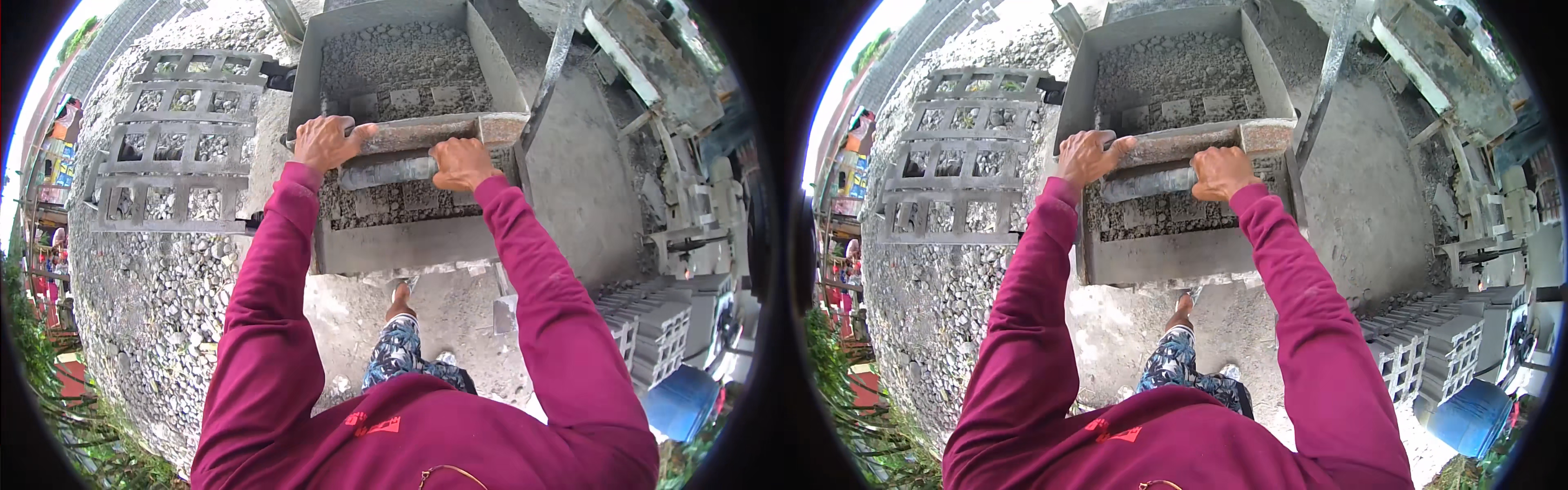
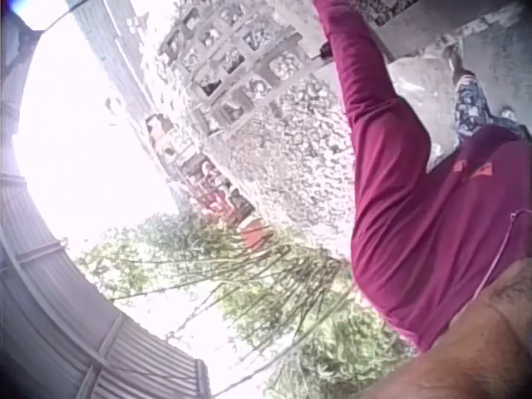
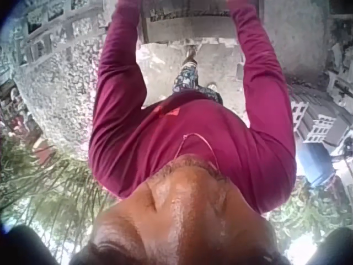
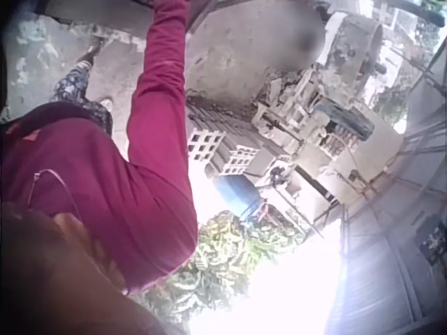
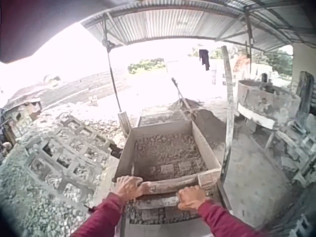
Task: The person operates a concrete block machine by pulling levers to vibrate the mold and lift the frame, then uses a shovel to fill the hopper with a sand and gravel mixture.
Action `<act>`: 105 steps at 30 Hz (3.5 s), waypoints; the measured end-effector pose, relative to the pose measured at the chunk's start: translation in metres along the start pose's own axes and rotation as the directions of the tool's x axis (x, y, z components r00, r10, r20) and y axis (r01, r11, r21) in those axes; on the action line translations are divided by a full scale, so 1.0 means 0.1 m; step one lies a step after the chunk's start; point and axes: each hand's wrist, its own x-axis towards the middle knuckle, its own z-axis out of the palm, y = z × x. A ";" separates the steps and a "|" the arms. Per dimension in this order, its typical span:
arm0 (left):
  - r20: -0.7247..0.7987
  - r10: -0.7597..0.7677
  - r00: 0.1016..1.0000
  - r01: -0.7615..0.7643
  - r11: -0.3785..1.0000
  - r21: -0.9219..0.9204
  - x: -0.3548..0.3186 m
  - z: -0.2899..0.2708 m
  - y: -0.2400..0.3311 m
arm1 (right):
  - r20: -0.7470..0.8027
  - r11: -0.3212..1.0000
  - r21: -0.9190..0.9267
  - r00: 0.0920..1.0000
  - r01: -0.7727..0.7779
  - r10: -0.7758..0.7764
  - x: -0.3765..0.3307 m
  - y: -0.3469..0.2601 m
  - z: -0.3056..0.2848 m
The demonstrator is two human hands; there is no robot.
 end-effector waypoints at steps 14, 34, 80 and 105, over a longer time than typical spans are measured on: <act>-0.374 0.139 0.917 -0.155 0.988 -0.014 -2.38 0.46 0.53 | -0.541 0.992 0.039 0.837 0.123 -0.082 -2.24 -0.66 1.23; -0.499 0.233 0.835 -0.224 0.971 0.080 -0.01 0.58 -0.18 | -0.699 0.990 -0.064 0.702 0.128 -0.136 0.08 0.10 0.83; -0.451 0.214 0.866 -0.206 0.976 0.067 0.09 0.56 -0.20 | -0.660 0.993 -0.103 0.742 0.066 -0.118 0.22 0.10 0.79; -0.112 0.057 0.992 -0.059 0.998 -0.020 -2.23 0.24 0.65 | 0.069 0.983 0.174 0.997 -0.051 0.040 -2.28 -0.79 0.90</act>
